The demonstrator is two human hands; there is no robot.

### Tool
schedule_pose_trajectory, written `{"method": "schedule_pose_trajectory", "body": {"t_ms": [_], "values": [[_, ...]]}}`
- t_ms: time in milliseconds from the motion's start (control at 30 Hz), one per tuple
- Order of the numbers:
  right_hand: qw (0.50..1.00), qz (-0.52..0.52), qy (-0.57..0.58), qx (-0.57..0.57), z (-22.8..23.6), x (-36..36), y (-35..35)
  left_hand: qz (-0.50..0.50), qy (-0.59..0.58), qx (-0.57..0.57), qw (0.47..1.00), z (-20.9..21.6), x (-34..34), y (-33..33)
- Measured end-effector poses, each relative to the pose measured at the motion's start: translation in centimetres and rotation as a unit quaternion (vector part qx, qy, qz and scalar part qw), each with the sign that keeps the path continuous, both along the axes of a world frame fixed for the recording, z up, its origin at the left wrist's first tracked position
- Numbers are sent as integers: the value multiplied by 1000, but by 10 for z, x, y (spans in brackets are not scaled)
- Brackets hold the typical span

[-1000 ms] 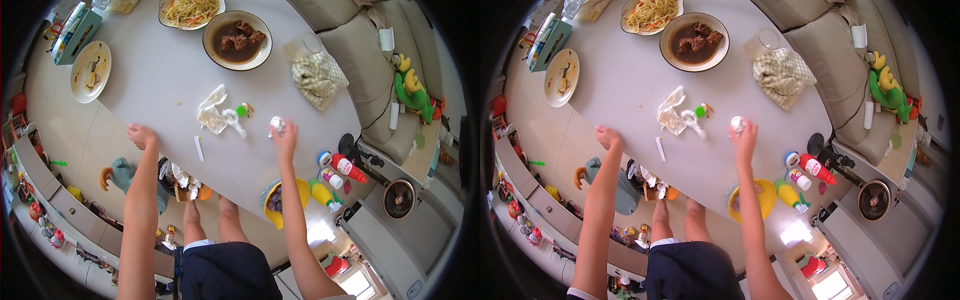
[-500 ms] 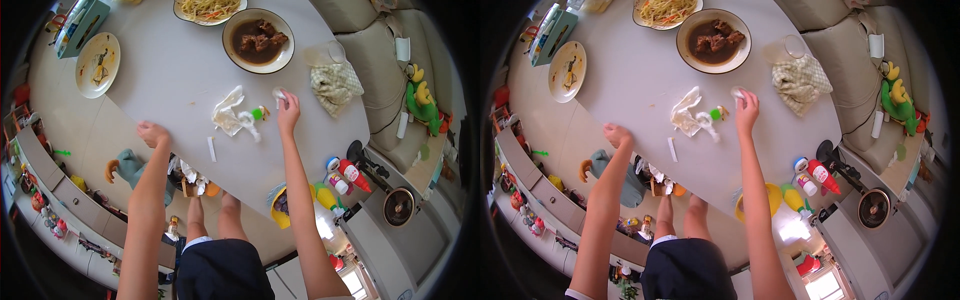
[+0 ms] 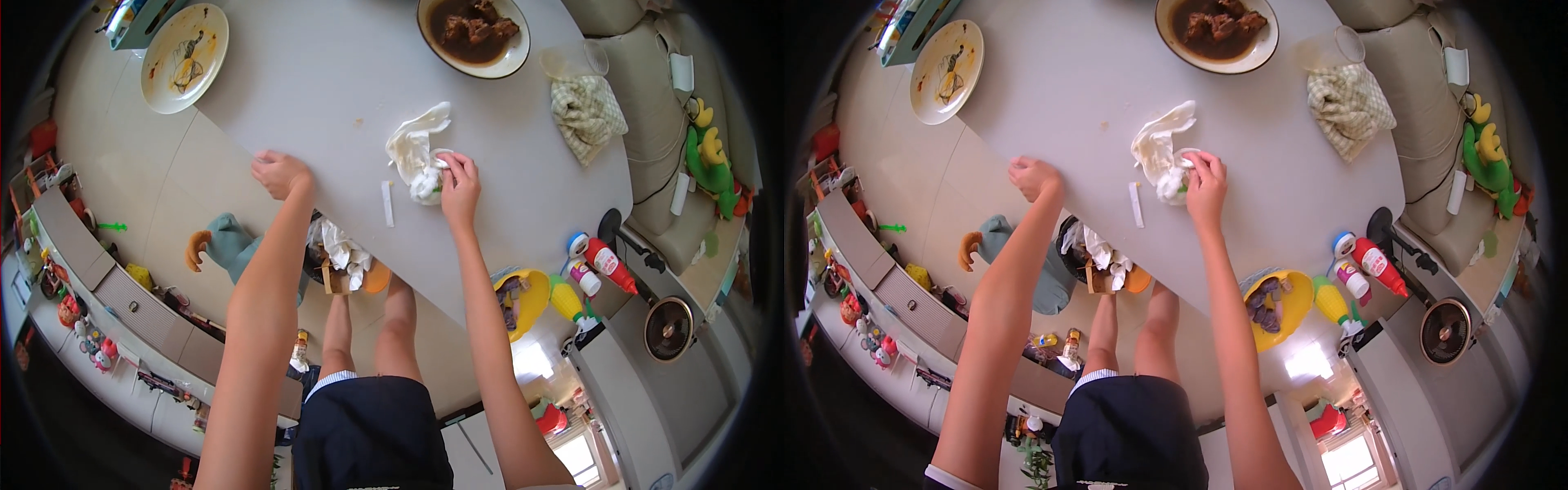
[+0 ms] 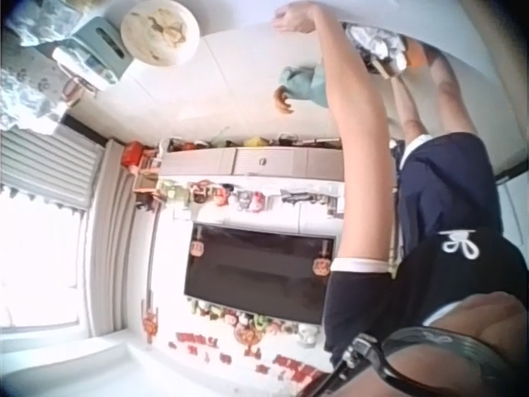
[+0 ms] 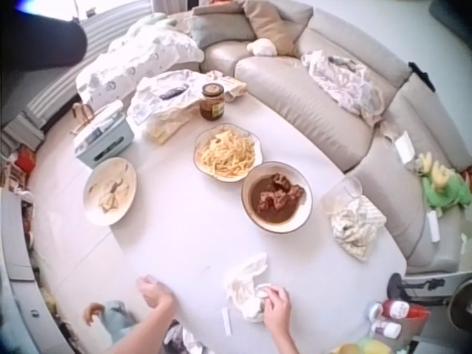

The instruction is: The person wipes a table with a cloth and a wet wipe, moving dishes and containers aside, and places trash into a small bin.

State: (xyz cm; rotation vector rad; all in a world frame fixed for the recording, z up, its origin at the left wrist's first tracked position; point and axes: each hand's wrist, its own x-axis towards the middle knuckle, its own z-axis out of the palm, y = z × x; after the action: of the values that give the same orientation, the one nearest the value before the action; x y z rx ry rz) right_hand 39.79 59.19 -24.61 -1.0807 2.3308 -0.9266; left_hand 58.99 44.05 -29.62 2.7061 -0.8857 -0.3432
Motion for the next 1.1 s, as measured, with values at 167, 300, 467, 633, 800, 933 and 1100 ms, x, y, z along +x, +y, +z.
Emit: {"method": "schedule_pose_trajectory", "body": {"t_ms": [167, 300, 467, 633, 800, 933, 1100], "values": [[1000, -3, 1, -1, 0, 56, 28, 1, 11, -4, 1000, -2, 0, -1], [1000, 5, -8, 4, 5, 111, 53, 5, 25, -12, 1000, 1, 2, -2], [998, 38, -47, 23, 12, 156, 87, 1, 31, -16, 999, -2, 2, -2], [990, -44, -131, 27, 39, 151, 100, 7, 80, -3, 997, 7, 1, 0], [995, -97, 28, 5, 39, 50, 34, -2, 50, 2, 999, 8, 5, -1], [979, -182, 55, -77, 10, -31, -43, -3, 60, 5, 998, 7, 1, 0], [989, -39, 132, -57, -21, -49, -112, -17, 62, 11, 998, 10, -1, 0]]}}
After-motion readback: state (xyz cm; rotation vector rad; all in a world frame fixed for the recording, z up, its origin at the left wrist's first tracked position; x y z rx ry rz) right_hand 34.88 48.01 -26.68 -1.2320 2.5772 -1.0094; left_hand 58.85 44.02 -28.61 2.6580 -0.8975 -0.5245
